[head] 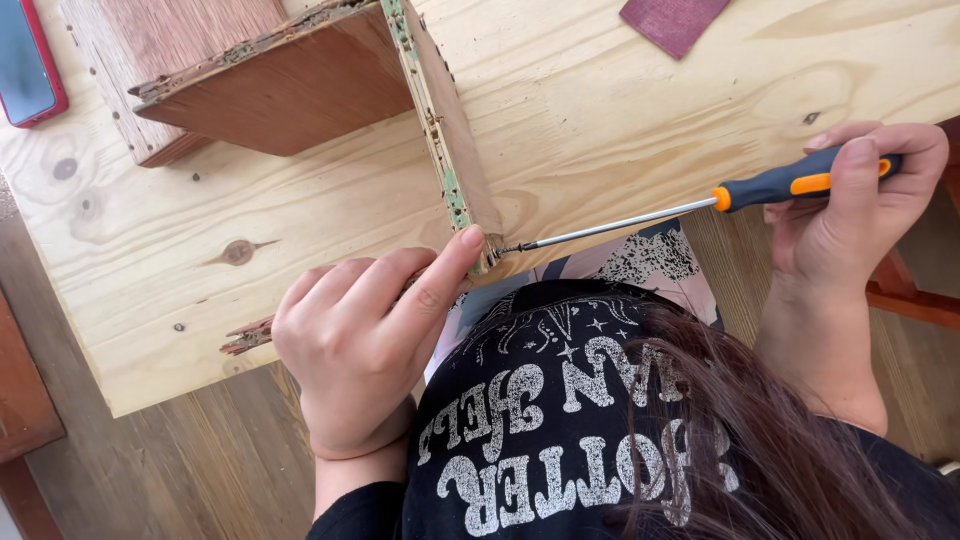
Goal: The person assembles a small wooden structure by inserting screws into pre-drilled holes and tightening them with a screwdriver. They repeatedly pick up screws, align the wooden pieces, and secure the joints on a wooden workbench.
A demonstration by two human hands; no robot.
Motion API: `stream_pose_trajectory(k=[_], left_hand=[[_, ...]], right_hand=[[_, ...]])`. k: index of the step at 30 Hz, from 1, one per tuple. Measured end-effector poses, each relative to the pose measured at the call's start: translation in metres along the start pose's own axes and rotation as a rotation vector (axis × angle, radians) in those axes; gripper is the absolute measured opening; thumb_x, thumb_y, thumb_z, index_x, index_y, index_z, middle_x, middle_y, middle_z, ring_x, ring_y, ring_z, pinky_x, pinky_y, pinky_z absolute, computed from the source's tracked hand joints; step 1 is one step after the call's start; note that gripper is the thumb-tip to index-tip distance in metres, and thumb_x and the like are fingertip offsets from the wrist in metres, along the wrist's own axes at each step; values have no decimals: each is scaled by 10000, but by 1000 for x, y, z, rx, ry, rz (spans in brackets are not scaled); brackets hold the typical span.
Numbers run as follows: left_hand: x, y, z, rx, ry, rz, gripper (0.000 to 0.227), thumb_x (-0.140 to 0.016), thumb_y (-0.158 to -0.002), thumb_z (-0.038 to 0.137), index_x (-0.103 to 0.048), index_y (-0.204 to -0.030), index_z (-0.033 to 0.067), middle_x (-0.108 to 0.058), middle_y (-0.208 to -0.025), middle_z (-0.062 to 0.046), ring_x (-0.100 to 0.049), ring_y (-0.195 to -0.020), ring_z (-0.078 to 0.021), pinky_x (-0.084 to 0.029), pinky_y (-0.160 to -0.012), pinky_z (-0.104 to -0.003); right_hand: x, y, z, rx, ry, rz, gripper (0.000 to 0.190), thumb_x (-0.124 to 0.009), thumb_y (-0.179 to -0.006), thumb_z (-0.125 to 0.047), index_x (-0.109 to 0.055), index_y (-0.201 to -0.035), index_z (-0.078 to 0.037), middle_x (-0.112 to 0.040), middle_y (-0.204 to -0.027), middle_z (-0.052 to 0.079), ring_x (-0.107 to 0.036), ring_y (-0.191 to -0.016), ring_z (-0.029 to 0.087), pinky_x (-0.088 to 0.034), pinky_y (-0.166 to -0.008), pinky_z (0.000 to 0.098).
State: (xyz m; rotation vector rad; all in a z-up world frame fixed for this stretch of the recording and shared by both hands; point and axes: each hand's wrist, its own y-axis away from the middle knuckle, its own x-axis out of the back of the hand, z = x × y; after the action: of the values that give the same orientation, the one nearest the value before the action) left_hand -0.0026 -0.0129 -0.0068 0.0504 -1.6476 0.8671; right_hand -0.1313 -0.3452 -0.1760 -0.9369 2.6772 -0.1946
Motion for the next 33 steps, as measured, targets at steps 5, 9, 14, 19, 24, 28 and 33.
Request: stream_pose_trajectory(k=[5,9,14,19,24,28,33], left_hand=[[0,-1,0,2,4,1,204,-746,-1062,117,-781,-1170,286,-689,-862,75,-548,-628,-148,-371,-565,-312],[-1,0,1,2,-1,13,215,-752,-1059,102,-778,-1167,286,-686,-858,72,-543,-625,-149,-374,-564,-310],[-1,-2,0,-8,-10,20,172,-798,-1049,145,-789,-1149,285,-687,-855,66,-546,-616,-150,-359,-550,-306],[-1,-1,1,-6,6,6,203,-781,-1060,115,-774,-1181,277,-694,-868,68,-544,-623,-156,-365,-559,-318],[-1,-2,3,-5,-3,9,190,-801,-1053,110,-781,-1166,262,-678,-833,72,-511,-605,-153,-361,-561,-315],[-1,-2,3,-10,9,10,190,-808,-1050,111,-782,-1164,261,-683,-846,60,-522,-610,-159,-373,-556,-323],[-1,-3,3,-9,-2,25,172,-806,-1054,127,-785,-1152,267,-680,-824,59,-513,-598,-159,-366,-549,-315]], right_hand=[[0,2,1,7,-39,-26,250,-610,-1139,-315,-391,-1144,-196,-511,-1069,125,-471,-568,257,-407,-446,327],[1,8,-3,-129,10,80,243,-628,-1130,-293,-408,-1124,-190,-584,-1046,119,-517,-579,234,-419,-437,298],[27,6,-9,-304,-114,-53,242,-546,-1031,-242,-453,-1239,-160,-626,-1188,223,-622,-719,318,-569,-565,330],[46,6,-17,-427,-233,-225,281,-498,-1038,-88,-459,-1310,-148,-621,-1438,318,-749,-849,348,-663,-563,291],[47,14,0,-371,140,-86,340,-602,-1106,-391,-551,-1008,-69,-544,-673,107,-544,-456,185,-356,-354,241],[51,14,-3,-338,212,-113,477,-534,-1100,-525,-512,-1052,-51,-465,-639,129,-484,-467,176,-355,-415,256],[66,6,-3,-428,24,-320,347,-567,-1070,-375,-444,-1242,-99,-591,-779,193,-546,-436,198,-403,-344,253]])
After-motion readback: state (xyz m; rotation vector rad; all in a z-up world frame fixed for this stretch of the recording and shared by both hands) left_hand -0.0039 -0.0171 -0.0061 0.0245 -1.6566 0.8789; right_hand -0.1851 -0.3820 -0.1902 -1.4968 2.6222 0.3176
